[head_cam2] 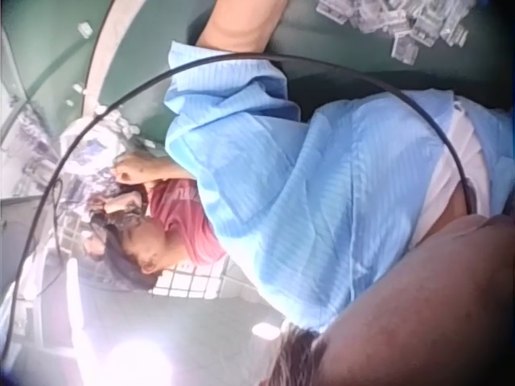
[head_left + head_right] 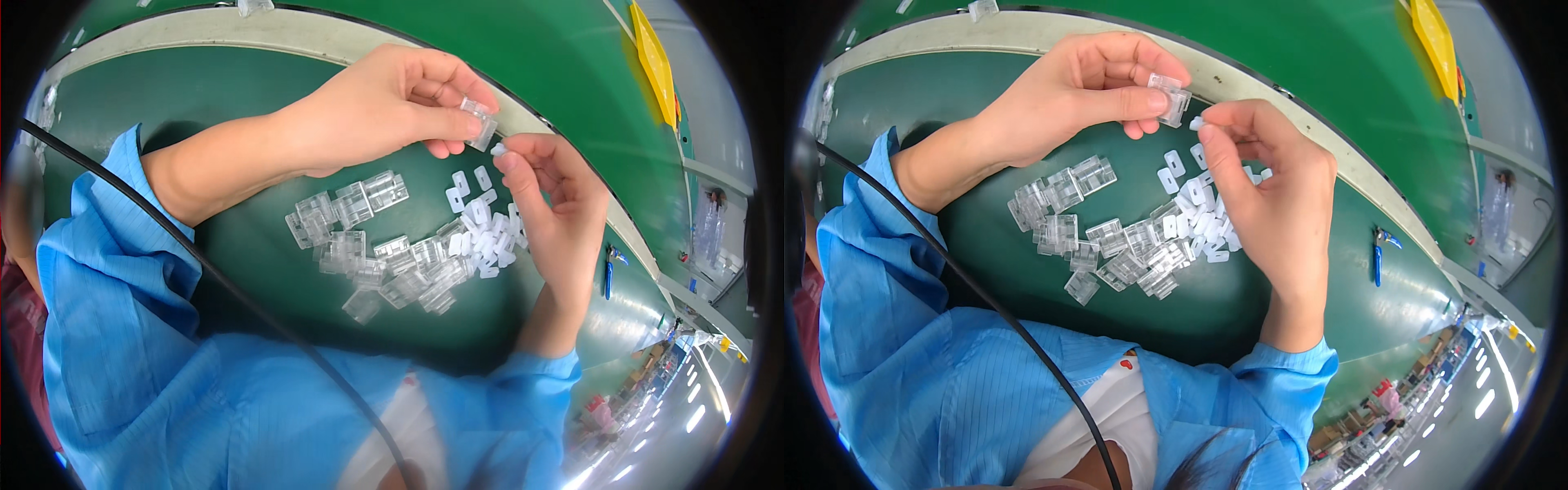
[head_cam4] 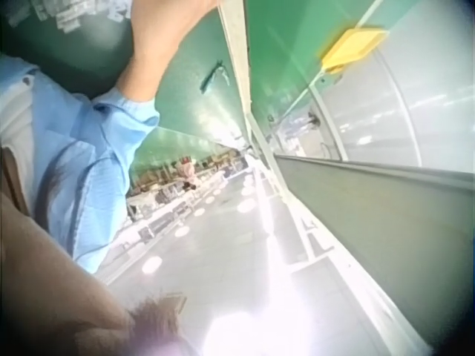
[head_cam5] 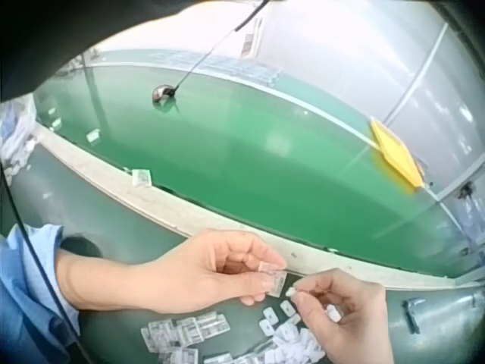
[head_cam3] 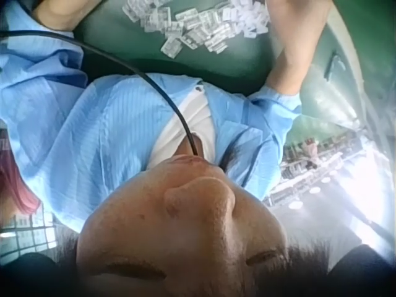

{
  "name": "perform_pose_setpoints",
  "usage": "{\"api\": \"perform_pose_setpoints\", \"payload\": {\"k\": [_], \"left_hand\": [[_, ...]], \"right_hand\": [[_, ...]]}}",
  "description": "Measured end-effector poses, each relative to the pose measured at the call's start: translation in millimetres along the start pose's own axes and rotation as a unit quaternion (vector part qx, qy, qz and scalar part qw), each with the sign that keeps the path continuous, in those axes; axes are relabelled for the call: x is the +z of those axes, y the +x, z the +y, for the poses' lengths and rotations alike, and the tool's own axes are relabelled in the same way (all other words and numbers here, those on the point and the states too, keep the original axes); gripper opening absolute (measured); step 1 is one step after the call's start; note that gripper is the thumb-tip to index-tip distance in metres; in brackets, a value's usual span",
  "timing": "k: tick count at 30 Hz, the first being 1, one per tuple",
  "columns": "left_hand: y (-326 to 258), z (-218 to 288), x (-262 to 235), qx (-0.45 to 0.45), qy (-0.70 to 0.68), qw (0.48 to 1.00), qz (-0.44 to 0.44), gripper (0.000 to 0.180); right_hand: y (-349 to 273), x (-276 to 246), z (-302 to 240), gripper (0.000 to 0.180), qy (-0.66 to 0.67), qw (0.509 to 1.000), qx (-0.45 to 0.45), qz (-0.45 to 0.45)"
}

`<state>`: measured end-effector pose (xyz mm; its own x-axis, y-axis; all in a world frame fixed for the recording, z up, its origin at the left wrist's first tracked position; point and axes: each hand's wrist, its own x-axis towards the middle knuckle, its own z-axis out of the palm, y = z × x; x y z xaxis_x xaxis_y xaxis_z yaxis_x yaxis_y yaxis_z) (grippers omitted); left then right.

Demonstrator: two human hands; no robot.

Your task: The person assembles small white plastic housings and clear plastic housings with plastic clips by hand on a production line.

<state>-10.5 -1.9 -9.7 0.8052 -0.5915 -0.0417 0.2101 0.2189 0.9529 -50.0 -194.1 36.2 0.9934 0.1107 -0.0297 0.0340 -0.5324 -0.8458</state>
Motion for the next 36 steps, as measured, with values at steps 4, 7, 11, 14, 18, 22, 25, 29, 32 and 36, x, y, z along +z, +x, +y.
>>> {"api": "perform_pose_setpoints", "payload": {"k": [4,7,11,14,18,22,25,29,32,36], "left_hand": [[3.3,2.0,2.3,-0.006,-0.019,1.000,-0.004,0.026],[3.3,0.4,0.6,-0.007,-0.022,1.000,-0.009,0.026],[1.3,2.2,0.8,-0.012,-0.026,1.000,-0.013,0.026],[1.8,2.4,0.8,-0.023,-0.027,0.999,-0.016,0.025],[3.6,-1.5,2.4,-0.024,-0.029,0.999,-0.029,0.024],[2.2,-2.5,1.0,-0.035,-0.037,0.998,-0.037,0.023],[1.7,-2.0,0.2,-0.036,-0.041,0.998,-0.038,0.024],[1.3,-0.3,0.7,-0.037,-0.055,0.997,-0.031,0.025],[1.0,0.6,0.3,-0.044,-0.070,0.996,-0.033,0.026],[0.8,-0.3,-0.4,-0.061,-0.060,0.995,-0.048,0.026]], "right_hand": [[0.2,-3.9,5.7,0.013,0.068,0.995,-0.074,0.013],[1.7,-5.7,7.3,0.012,0.028,0.993,-0.110,-0.012],[1.2,-4.9,6.0,0.012,0.063,0.994,-0.091,-0.008],[3.2,-8.1,5.5,0.011,0.038,0.993,-0.114,-0.021],[3.1,-9.5,7.6,0.011,0.053,0.992,-0.093,-0.063],[2.9,-6.4,10.4,0.011,0.129,0.988,-0.058,-0.062],[0.1,0.1,11.1,0.011,0.061,0.990,-0.124,-0.006],[-3.2,3.5,11.7,0.011,-0.004,0.980,-0.198,0.024],[-3.5,2.2,12.7,0.012,0.019,0.982,-0.181,0.040],[2.6,-9.8,11.5,0.013,0.127,0.987,-0.077,-0.064]]}}
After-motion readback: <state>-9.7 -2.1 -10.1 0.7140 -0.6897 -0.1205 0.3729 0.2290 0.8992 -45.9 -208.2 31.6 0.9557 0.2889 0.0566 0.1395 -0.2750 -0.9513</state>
